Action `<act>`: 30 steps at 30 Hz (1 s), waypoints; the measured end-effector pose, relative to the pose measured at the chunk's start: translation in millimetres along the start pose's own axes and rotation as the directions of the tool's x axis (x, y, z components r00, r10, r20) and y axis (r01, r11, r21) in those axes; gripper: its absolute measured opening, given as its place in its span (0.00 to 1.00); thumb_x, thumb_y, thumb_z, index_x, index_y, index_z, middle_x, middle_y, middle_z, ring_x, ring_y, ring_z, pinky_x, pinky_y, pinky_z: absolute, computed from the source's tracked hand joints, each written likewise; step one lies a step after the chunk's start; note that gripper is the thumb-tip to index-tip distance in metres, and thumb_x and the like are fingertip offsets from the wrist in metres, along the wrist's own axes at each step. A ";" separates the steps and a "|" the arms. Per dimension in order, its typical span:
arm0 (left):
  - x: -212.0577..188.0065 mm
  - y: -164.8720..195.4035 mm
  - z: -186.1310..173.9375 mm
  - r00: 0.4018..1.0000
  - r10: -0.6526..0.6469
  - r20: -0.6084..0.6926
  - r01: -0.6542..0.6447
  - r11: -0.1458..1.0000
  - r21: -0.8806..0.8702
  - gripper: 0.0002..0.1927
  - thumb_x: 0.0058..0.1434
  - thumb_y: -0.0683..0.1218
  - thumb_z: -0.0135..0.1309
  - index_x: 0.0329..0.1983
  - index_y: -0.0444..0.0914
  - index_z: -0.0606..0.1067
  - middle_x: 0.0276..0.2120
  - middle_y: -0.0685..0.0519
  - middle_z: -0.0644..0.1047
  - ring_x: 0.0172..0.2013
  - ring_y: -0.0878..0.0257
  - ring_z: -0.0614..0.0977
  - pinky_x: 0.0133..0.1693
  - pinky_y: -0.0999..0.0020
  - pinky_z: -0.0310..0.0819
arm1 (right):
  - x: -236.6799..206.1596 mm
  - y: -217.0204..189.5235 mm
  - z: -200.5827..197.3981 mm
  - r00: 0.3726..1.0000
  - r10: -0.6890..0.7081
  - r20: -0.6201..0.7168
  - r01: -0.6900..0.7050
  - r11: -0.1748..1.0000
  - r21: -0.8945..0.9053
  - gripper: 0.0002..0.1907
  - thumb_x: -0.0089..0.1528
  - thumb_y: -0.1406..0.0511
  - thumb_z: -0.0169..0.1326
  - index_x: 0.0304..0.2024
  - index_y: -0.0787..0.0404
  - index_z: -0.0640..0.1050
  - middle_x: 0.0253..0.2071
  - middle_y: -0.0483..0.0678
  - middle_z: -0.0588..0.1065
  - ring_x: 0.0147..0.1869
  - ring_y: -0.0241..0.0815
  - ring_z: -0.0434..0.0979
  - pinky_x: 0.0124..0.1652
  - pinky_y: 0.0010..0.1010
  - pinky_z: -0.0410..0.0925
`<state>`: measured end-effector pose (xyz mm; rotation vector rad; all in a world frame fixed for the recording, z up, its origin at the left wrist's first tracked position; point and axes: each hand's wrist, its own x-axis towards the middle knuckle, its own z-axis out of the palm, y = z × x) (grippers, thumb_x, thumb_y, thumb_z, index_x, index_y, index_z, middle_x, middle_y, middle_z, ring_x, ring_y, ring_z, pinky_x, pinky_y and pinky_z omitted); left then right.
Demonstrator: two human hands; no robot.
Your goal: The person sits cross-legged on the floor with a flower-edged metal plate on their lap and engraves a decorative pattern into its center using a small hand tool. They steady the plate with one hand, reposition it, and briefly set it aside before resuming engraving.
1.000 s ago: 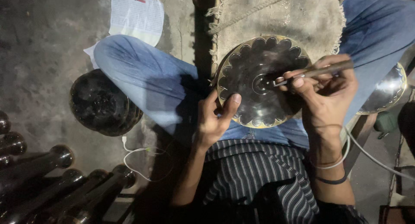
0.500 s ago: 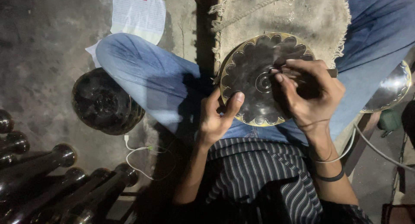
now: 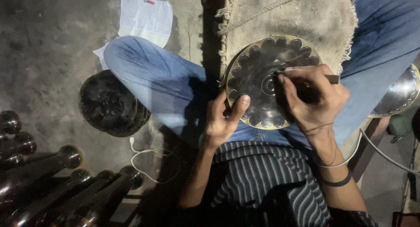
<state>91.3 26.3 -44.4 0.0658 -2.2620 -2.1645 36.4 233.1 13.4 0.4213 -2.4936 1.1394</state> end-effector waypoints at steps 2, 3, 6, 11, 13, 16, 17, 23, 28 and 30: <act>-1.4 1.3 2.8 0.991 0.104 -0.081 -0.096 0.991 0.090 0.20 0.70 0.48 0.60 0.59 0.32 0.73 0.30 0.51 0.80 0.27 0.70 0.77 0.30 0.75 0.71 | 0.5 -1.0 -0.6 1.000 -0.017 0.001 0.017 1.000 0.003 0.08 0.67 0.74 0.71 0.42 0.65 0.82 0.42 0.49 0.81 0.44 0.39 0.84 0.41 0.24 0.73; -2.4 1.6 4.4 0.980 0.157 -0.119 -0.141 0.980 0.138 0.21 0.70 0.48 0.61 0.59 0.32 0.72 0.31 0.51 0.80 0.28 0.70 0.78 0.30 0.75 0.72 | 0.7 -1.5 -1.3 1.000 -0.021 0.008 0.021 1.000 0.006 0.08 0.67 0.74 0.71 0.42 0.64 0.82 0.42 0.49 0.81 0.44 0.39 0.84 0.41 0.24 0.73; -4.6 1.0 7.2 0.987 0.138 -0.077 -0.138 0.990 0.011 0.21 0.72 0.48 0.58 0.61 0.32 0.70 0.35 0.51 0.81 0.31 0.71 0.80 0.32 0.75 0.75 | 2.6 -1.9 -4.3 0.999 -0.022 0.034 0.021 1.000 0.011 0.07 0.67 0.74 0.69 0.42 0.63 0.82 0.42 0.49 0.80 0.43 0.39 0.84 0.41 0.24 0.73; -4.8 -4.7 8.3 0.989 0.115 -0.097 -0.113 0.993 0.022 0.20 0.73 0.44 0.59 0.63 0.32 0.71 0.38 0.48 0.80 0.34 0.69 0.78 0.34 0.74 0.74 | 6.5 -1.3 -10.1 0.996 -0.017 0.092 0.017 1.000 -0.006 0.07 0.64 0.74 0.68 0.40 0.63 0.81 0.40 0.49 0.79 0.38 0.40 0.81 0.38 0.26 0.70; -4.8 -7.5 6.5 0.996 0.075 -0.051 -0.078 0.995 -0.061 0.20 0.73 0.43 0.59 0.64 0.32 0.71 0.38 0.48 0.81 0.34 0.70 0.78 0.35 0.75 0.74 | 7.0 -0.5 -11.7 0.993 -0.019 0.117 0.020 1.000 -0.008 0.07 0.63 0.73 0.68 0.40 0.62 0.81 0.40 0.49 0.79 0.39 0.41 0.80 0.38 0.27 0.71; -3.7 -11.0 5.6 0.977 0.201 -0.072 -0.205 0.978 -0.047 0.21 0.73 0.43 0.58 0.65 0.33 0.68 0.42 0.49 0.82 0.36 0.70 0.80 0.37 0.75 0.76 | 7.4 2.7 -12.7 0.991 -0.033 0.130 0.035 0.999 -0.007 0.07 0.62 0.73 0.68 0.41 0.62 0.81 0.40 0.50 0.78 0.40 0.42 0.80 0.39 0.28 0.71; -3.7 -11.6 5.3 0.976 0.208 -0.057 -0.212 0.975 -0.065 0.21 0.74 0.43 0.58 0.66 0.33 0.67 0.43 0.48 0.82 0.38 0.70 0.80 0.39 0.75 0.77 | 6.7 3.7 -13.5 0.990 -0.028 0.140 0.030 1.000 -0.010 0.07 0.62 0.73 0.68 0.41 0.62 0.82 0.40 0.50 0.78 0.39 0.42 0.80 0.38 0.28 0.71; -4.4 -8.1 7.2 0.981 0.178 -0.073 -0.181 0.982 -0.043 0.21 0.74 0.44 0.58 0.65 0.33 0.68 0.40 0.48 0.82 0.37 0.70 0.81 0.37 0.74 0.77 | 12.5 7.2 -14.6 0.984 -0.064 0.164 0.063 0.998 0.011 0.07 0.63 0.72 0.68 0.42 0.61 0.82 0.41 0.49 0.78 0.42 0.42 0.82 0.41 0.28 0.73; -7.0 3.0 8.9 0.937 0.321 -0.139 -0.237 0.875 0.423 0.21 0.67 0.46 0.62 0.60 0.32 0.73 0.32 0.49 0.78 0.27 0.69 0.78 0.28 0.76 0.72 | 18.7 -0.6 -17.9 0.995 -0.037 0.088 0.029 0.996 0.089 0.08 0.63 0.75 0.68 0.42 0.65 0.82 0.41 0.49 0.80 0.43 0.41 0.82 0.43 0.29 0.73; -5.9 6.9 9.1 0.961 0.244 -0.133 -0.188 0.924 0.334 0.22 0.68 0.46 0.62 0.60 0.32 0.72 0.30 0.52 0.79 0.25 0.70 0.77 0.27 0.75 0.70 | 8.0 -8.5 -22.9 1.000 -0.001 0.008 0.001 0.997 0.077 0.11 0.59 0.78 0.66 0.43 0.69 0.80 0.41 0.53 0.80 0.44 0.45 0.80 0.45 0.34 0.71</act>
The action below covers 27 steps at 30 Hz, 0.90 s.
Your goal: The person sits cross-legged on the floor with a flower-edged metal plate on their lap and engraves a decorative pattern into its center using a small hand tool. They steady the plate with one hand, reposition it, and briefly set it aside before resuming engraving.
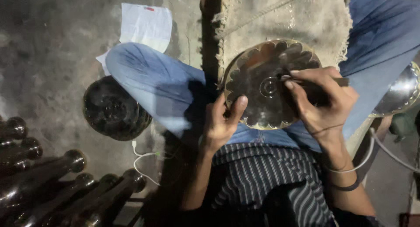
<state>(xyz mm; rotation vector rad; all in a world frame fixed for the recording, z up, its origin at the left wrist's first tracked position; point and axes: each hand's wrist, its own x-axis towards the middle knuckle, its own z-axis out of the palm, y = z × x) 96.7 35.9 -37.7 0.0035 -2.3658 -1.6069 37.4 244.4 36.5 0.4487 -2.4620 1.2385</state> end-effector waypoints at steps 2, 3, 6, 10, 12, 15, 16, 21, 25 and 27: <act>1.4 3.1 -0.6 0.992 0.120 -0.048 -0.116 0.990 0.087 0.22 0.70 0.46 0.61 0.62 0.32 0.71 0.33 0.49 0.78 0.27 0.68 0.77 0.28 0.74 0.70 | -11.5 -3.4 -0.8 1.000 0.022 -0.016 -0.022 0.999 0.036 0.11 0.61 0.78 0.67 0.44 0.67 0.80 0.43 0.54 0.79 0.45 0.44 0.81 0.44 0.29 0.72; 3.8 3.2 -0.9 0.979 0.192 -0.071 -0.181 0.974 0.133 0.22 0.70 0.45 0.61 0.63 0.32 0.70 0.35 0.47 0.77 0.28 0.67 0.77 0.28 0.73 0.70 | -16.3 -2.9 0.4 0.999 0.025 -0.031 -0.023 0.998 0.055 0.11 0.62 0.78 0.67 0.45 0.66 0.80 0.44 0.54 0.79 0.45 0.43 0.81 0.43 0.27 0.72; 9.8 3.2 -2.7 0.988 -0.053 0.144 0.101 0.931 -0.350 0.22 0.75 0.44 0.57 0.67 0.31 0.68 0.40 0.48 0.83 0.34 0.67 0.82 0.33 0.71 0.75 | -29.3 0.8 2.8 0.998 0.062 -0.001 -0.061 0.996 0.059 0.10 0.64 0.76 0.68 0.45 0.65 0.81 0.42 0.53 0.81 0.43 0.40 0.82 0.42 0.24 0.71; 12.7 5.5 -0.4 0.998 0.050 0.044 -0.044 0.990 -0.135 0.22 0.72 0.43 0.59 0.64 0.30 0.68 0.34 0.51 0.82 0.28 0.72 0.79 0.28 0.75 0.69 | -35.9 7.1 7.5 0.996 0.092 -0.010 -0.092 0.995 0.045 0.14 0.63 0.73 0.71 0.49 0.66 0.81 0.40 0.52 0.80 0.39 0.38 0.82 0.37 0.23 0.70; 12.8 7.2 -0.4 0.990 0.142 -0.017 -0.143 0.989 -0.026 0.22 0.73 0.44 0.59 0.64 0.30 0.68 0.36 0.50 0.81 0.31 0.73 0.79 0.31 0.74 0.71 | -36.5 8.5 9.0 0.993 0.121 -0.020 -0.120 0.992 0.026 0.15 0.63 0.72 0.71 0.50 0.67 0.81 0.40 0.51 0.80 0.37 0.37 0.82 0.34 0.22 0.69; 13.2 7.7 -4.9 0.935 -0.266 0.236 0.324 0.910 -0.257 0.15 0.74 0.42 0.57 0.59 0.29 0.75 0.30 0.52 0.81 0.29 0.75 0.75 0.29 0.74 0.66 | -37.0 9.0 9.6 0.994 0.109 -0.018 -0.110 0.994 -0.013 0.12 0.66 0.72 0.70 0.50 0.68 0.81 0.39 0.51 0.80 0.40 0.37 0.83 0.38 0.23 0.71; 13.6 7.6 -5.5 0.941 -0.249 0.230 0.307 0.913 -0.267 0.15 0.74 0.42 0.57 0.59 0.29 0.75 0.31 0.52 0.81 0.29 0.75 0.76 0.29 0.75 0.67 | -37.1 9.1 9.8 0.996 0.090 -0.014 -0.090 0.996 -0.014 0.11 0.66 0.72 0.70 0.49 0.67 0.81 0.39 0.51 0.80 0.40 0.37 0.83 0.38 0.23 0.71; 14.0 5.7 -3.1 0.968 -0.171 0.182 0.221 0.928 -0.300 0.19 0.72 0.44 0.57 0.61 0.29 0.71 0.32 0.53 0.82 0.27 0.76 0.77 0.27 0.78 0.67 | -36.4 12.0 10.1 1.000 0.018 0.002 -0.018 1.000 -0.024 0.10 0.65 0.73 0.71 0.45 0.65 0.82 0.40 0.52 0.80 0.40 0.40 0.82 0.37 0.24 0.71; 14.0 4.3 -2.5 0.985 -0.077 0.156 0.124 0.940 -0.318 0.20 0.73 0.45 0.56 0.63 0.30 0.69 0.33 0.54 0.81 0.29 0.76 0.80 0.28 0.78 0.70 | -35.0 15.5 10.1 1.000 -0.010 0.015 0.010 1.000 -0.026 0.10 0.66 0.74 0.71 0.44 0.66 0.80 0.41 0.51 0.80 0.42 0.41 0.83 0.40 0.25 0.72; 15.6 3.4 -4.4 0.988 -0.016 0.151 0.063 0.948 -0.313 0.21 0.74 0.46 0.55 0.64 0.31 0.68 0.31 0.54 0.81 0.28 0.76 0.79 0.27 0.78 0.69 | -34.5 17.0 10.2 1.000 -0.016 0.012 0.016 0.999 -0.032 0.10 0.66 0.74 0.71 0.42 0.67 0.80 0.42 0.51 0.81 0.43 0.41 0.83 0.42 0.25 0.73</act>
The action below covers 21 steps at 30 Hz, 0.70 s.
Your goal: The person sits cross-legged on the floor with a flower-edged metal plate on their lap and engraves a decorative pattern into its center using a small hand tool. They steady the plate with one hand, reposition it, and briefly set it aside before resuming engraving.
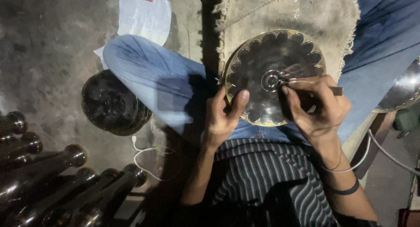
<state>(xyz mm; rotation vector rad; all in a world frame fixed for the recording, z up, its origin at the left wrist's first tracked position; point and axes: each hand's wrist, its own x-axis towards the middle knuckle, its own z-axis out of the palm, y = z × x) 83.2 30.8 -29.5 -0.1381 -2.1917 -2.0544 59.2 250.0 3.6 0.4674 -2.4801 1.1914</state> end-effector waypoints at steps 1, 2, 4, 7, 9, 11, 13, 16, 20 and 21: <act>0.0 0.5 -0.7 0.999 -0.048 0.005 0.049 0.999 -0.008 0.20 0.75 0.46 0.55 0.64 0.31 0.69 0.31 0.53 0.81 0.28 0.75 0.78 0.28 0.78 0.69 | 0.4 0.6 0.1 1.000 -0.002 -0.002 0.002 1.000 -0.007 0.10 0.66 0.75 0.71 0.42 0.67 0.80 0.42 0.51 0.81 0.44 0.41 0.84 0.42 0.25 0.73; 0.0 1.1 -1.0 0.995 -0.104 0.010 0.104 0.994 -0.015 0.20 0.75 0.45 0.56 0.65 0.30 0.70 0.31 0.53 0.81 0.28 0.75 0.77 0.28 0.77 0.68 | 0.2 0.5 0.2 1.000 0.006 0.002 -0.006 1.000 -0.016 0.10 0.66 0.75 0.71 0.41 0.67 0.80 0.42 0.51 0.81 0.44 0.41 0.83 0.42 0.25 0.73; -1.9 3.1 -0.8 0.987 -0.158 0.005 0.158 0.987 0.003 0.20 0.74 0.45 0.56 0.64 0.30 0.71 0.30 0.52 0.81 0.27 0.74 0.75 0.28 0.77 0.66 | -0.1 -0.7 0.5 1.000 0.022 0.007 -0.022 1.000 -0.006 0.09 0.66 0.75 0.71 0.41 0.67 0.80 0.43 0.51 0.81 0.44 0.41 0.84 0.41 0.25 0.73; -1.8 3.3 4.1 0.996 -0.033 -0.079 0.043 0.992 0.120 0.21 0.73 0.46 0.56 0.64 0.30 0.70 0.32 0.51 0.80 0.27 0.74 0.75 0.28 0.77 0.66 | 2.6 -2.8 -1.1 0.999 0.028 0.017 -0.028 0.999 0.027 0.09 0.65 0.75 0.70 0.42 0.67 0.80 0.42 0.51 0.80 0.43 0.41 0.83 0.40 0.24 0.73; -2.7 2.5 6.6 0.966 0.203 -0.160 -0.153 0.947 0.281 0.21 0.76 0.47 0.56 0.64 0.32 0.68 0.39 0.49 0.79 0.34 0.73 0.79 0.34 0.77 0.73 | 5.3 -5.3 -3.0 0.999 0.038 0.034 -0.039 0.999 0.016 0.09 0.65 0.74 0.71 0.41 0.66 0.80 0.41 0.51 0.80 0.43 0.42 0.83 0.41 0.25 0.73; -3.5 1.0 3.5 0.996 -0.068 -0.057 0.069 0.998 0.011 0.19 0.76 0.46 0.56 0.64 0.30 0.71 0.36 0.51 0.80 0.33 0.74 0.78 0.33 0.77 0.70 | 8.3 -7.9 -7.8 0.995 0.047 0.083 -0.047 0.999 -0.007 0.08 0.64 0.74 0.69 0.40 0.66 0.80 0.41 0.51 0.79 0.42 0.42 0.82 0.40 0.26 0.72; -4.1 -1.5 1.2 0.983 -0.183 0.011 0.183 0.981 -0.070 0.19 0.75 0.44 0.56 0.64 0.30 0.72 0.33 0.52 0.81 0.30 0.74 0.76 0.31 0.77 0.67 | 11.7 -9.3 -12.2 0.992 0.041 0.123 -0.038 0.999 -0.024 0.08 0.63 0.73 0.69 0.41 0.65 0.80 0.40 0.51 0.79 0.41 0.43 0.82 0.39 0.27 0.72; -8.2 -5.3 4.3 0.994 -0.065 -0.088 0.073 0.993 0.096 0.21 0.72 0.44 0.59 0.64 0.31 0.71 0.33 0.51 0.79 0.29 0.73 0.77 0.29 0.76 0.69 | 14.2 -11.1 -17.8 0.984 0.030 0.174 -0.025 0.999 -0.031 0.09 0.62 0.72 0.68 0.42 0.64 0.81 0.40 0.51 0.78 0.41 0.43 0.82 0.39 0.27 0.71; -13.7 -8.8 12.3 0.954 0.237 -0.183 -0.146 0.902 0.407 0.22 0.70 0.44 0.62 0.63 0.32 0.71 0.39 0.51 0.77 0.33 0.71 0.76 0.32 0.74 0.71 | 18.9 -9.5 -21.1 0.977 0.029 0.210 -0.023 0.999 -0.034 0.08 0.61 0.72 0.67 0.42 0.64 0.82 0.41 0.50 0.78 0.40 0.43 0.81 0.38 0.27 0.71; -14.0 -9.1 11.7 0.949 0.261 -0.175 -0.153 0.869 0.471 0.22 0.69 0.44 0.63 0.62 0.32 0.72 0.37 0.52 0.77 0.32 0.71 0.73 0.31 0.74 0.69 | 20.2 -9.3 -21.2 0.976 0.028 0.217 -0.020 0.999 -0.039 0.08 0.61 0.72 0.67 0.42 0.64 0.82 0.41 0.50 0.78 0.39 0.43 0.81 0.38 0.26 0.71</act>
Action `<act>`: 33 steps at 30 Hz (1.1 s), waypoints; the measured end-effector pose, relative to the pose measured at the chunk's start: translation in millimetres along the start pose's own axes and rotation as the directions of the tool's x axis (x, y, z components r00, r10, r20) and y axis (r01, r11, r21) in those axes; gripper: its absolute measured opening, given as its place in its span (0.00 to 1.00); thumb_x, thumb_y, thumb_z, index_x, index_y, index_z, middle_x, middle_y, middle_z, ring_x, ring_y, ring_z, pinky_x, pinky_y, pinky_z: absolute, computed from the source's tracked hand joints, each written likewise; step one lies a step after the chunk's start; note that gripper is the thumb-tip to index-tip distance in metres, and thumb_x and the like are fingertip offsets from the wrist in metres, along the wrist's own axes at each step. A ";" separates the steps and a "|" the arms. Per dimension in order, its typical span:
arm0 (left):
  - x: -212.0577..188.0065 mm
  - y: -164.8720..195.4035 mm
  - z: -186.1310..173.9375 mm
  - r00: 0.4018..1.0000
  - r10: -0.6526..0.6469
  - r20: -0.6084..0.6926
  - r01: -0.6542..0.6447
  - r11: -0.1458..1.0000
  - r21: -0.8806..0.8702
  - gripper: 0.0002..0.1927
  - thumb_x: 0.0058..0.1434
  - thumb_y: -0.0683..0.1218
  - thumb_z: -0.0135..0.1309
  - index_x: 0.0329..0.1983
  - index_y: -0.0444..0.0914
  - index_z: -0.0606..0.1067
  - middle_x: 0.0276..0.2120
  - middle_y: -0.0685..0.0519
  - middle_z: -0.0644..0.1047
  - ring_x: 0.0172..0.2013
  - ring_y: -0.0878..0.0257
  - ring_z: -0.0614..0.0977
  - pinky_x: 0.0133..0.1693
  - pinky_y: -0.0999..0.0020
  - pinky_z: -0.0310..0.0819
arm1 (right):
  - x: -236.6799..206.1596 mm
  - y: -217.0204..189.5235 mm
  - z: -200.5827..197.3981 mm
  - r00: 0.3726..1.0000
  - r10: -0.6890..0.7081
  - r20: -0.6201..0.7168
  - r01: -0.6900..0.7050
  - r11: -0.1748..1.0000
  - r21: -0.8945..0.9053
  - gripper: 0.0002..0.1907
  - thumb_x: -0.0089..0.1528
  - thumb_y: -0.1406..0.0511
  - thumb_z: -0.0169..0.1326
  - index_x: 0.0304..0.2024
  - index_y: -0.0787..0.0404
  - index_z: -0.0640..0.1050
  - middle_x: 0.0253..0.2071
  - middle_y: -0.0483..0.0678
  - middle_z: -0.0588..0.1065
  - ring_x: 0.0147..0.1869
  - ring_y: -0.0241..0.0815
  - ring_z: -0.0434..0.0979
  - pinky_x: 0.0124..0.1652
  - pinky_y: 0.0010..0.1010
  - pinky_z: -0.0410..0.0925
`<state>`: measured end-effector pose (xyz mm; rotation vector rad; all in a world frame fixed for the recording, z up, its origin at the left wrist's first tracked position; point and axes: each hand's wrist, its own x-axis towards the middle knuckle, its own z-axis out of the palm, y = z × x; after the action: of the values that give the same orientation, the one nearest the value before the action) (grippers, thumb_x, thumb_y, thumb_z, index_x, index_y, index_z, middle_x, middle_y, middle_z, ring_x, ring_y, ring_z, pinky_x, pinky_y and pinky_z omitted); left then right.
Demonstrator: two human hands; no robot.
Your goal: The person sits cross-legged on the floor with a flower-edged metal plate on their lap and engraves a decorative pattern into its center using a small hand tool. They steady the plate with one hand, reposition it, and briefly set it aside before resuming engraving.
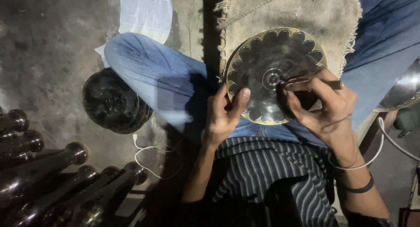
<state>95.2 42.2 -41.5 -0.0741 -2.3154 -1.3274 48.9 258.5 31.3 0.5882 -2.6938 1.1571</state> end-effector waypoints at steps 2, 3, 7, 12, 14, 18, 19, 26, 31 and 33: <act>1.0 -0.9 -3.4 0.997 -0.064 0.030 0.067 0.991 -0.112 0.22 0.70 0.44 0.62 0.62 0.32 0.71 0.36 0.53 0.77 0.30 0.72 0.73 0.30 0.74 0.67 | 2.1 -0.8 0.9 0.999 0.034 -0.021 -0.032 0.993 0.112 0.08 0.64 0.72 0.67 0.43 0.65 0.81 0.40 0.49 0.79 0.40 0.41 0.81 0.37 0.24 0.70; 2.1 -1.2 -5.9 0.995 -0.092 0.049 0.099 0.980 -0.170 0.22 0.70 0.44 0.62 0.63 0.32 0.71 0.35 0.54 0.76 0.29 0.72 0.73 0.29 0.74 0.66 | 2.5 -2.2 1.3 0.998 0.053 -0.033 -0.047 0.985 0.165 0.08 0.65 0.72 0.67 0.43 0.66 0.81 0.40 0.49 0.79 0.40 0.40 0.81 0.36 0.22 0.70; 8.1 0.1 -20.4 0.820 -0.401 0.409 0.557 0.725 -0.406 0.15 0.78 0.43 0.52 0.63 0.32 0.75 0.40 0.52 0.81 0.37 0.70 0.76 0.38 0.74 0.71 | -3.7 -18.2 1.8 0.937 0.270 -0.222 -0.195 0.930 0.310 0.05 0.69 0.73 0.63 0.44 0.68 0.79 0.45 0.50 0.78 0.44 0.37 0.80 0.46 0.21 0.72; -3.1 18.6 -15.8 0.632 -0.443 0.636 0.747 0.129 -0.652 0.26 0.60 0.41 0.55 0.62 0.42 0.64 0.51 0.55 0.78 0.48 0.65 0.83 0.45 0.64 0.86 | -6.0 -39.2 -0.1 0.929 0.216 -0.300 -0.167 0.969 0.181 0.05 0.70 0.74 0.58 0.48 0.70 0.77 0.51 0.55 0.77 0.51 0.41 0.79 0.52 0.24 0.71; -10.5 24.4 -13.2 0.723 -0.324 0.611 0.691 0.330 -0.643 0.24 0.67 0.40 0.57 0.64 0.35 0.65 0.54 0.49 0.77 0.53 0.62 0.81 0.52 0.65 0.81 | -5.5 -45.1 0.9 0.910 0.308 -0.277 -0.224 0.929 0.295 0.05 0.68 0.73 0.58 0.45 0.68 0.77 0.50 0.53 0.76 0.52 0.40 0.79 0.53 0.25 0.73; -15.0 25.1 -7.4 0.766 -0.273 0.581 0.629 0.504 -0.592 0.23 0.68 0.39 0.58 0.63 0.30 0.68 0.54 0.48 0.78 0.51 0.62 0.81 0.50 0.66 0.79 | 0.2 -41.2 4.4 0.945 0.193 -0.264 -0.158 0.976 0.146 0.07 0.66 0.78 0.61 0.46 0.69 0.78 0.46 0.55 0.79 0.49 0.42 0.81 0.50 0.26 0.72; -14.8 24.4 -7.5 0.771 -0.281 0.571 0.626 0.500 -0.599 0.21 0.69 0.40 0.57 0.63 0.29 0.69 0.53 0.48 0.78 0.51 0.62 0.81 0.51 0.67 0.79 | 1.3 -39.0 8.0 0.944 0.210 -0.255 -0.172 0.971 0.163 0.06 0.68 0.77 0.62 0.46 0.69 0.78 0.46 0.53 0.79 0.49 0.41 0.81 0.49 0.24 0.72; -8.2 17.7 -14.6 0.723 -0.345 0.599 0.677 0.531 -0.511 0.16 0.70 0.44 0.58 0.56 0.31 0.75 0.47 0.49 0.82 0.46 0.65 0.84 0.48 0.70 0.80 | 3.5 -24.8 23.0 0.950 0.224 -0.216 -0.183 0.964 0.194 0.08 0.68 0.75 0.67 0.47 0.69 0.80 0.45 0.51 0.79 0.46 0.38 0.83 0.46 0.22 0.75; -7.8 13.6 -12.1 0.678 -0.377 0.631 0.718 0.521 -0.461 0.16 0.70 0.44 0.57 0.56 0.30 0.76 0.45 0.49 0.83 0.43 0.66 0.83 0.45 0.70 0.79 | 3.9 -22.8 28.8 0.948 0.210 -0.239 -0.171 0.970 0.174 0.07 0.68 0.76 0.67 0.46 0.69 0.80 0.44 0.52 0.79 0.44 0.37 0.83 0.43 0.22 0.75; -8.3 13.4 -11.7 0.701 -0.355 0.618 0.692 0.547 -0.471 0.16 0.71 0.44 0.56 0.56 0.29 0.76 0.45 0.48 0.83 0.43 0.66 0.83 0.47 0.70 0.80 | 4.2 -22.1 31.4 0.947 0.188 -0.261 -0.147 0.975 0.169 0.07 0.68 0.76 0.67 0.46 0.69 0.80 0.44 0.52 0.79 0.45 0.38 0.84 0.45 0.22 0.76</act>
<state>110.5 41.1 -29.3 0.1402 -2.1102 -2.7345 54.7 220.7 25.5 0.1970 -2.4723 1.3773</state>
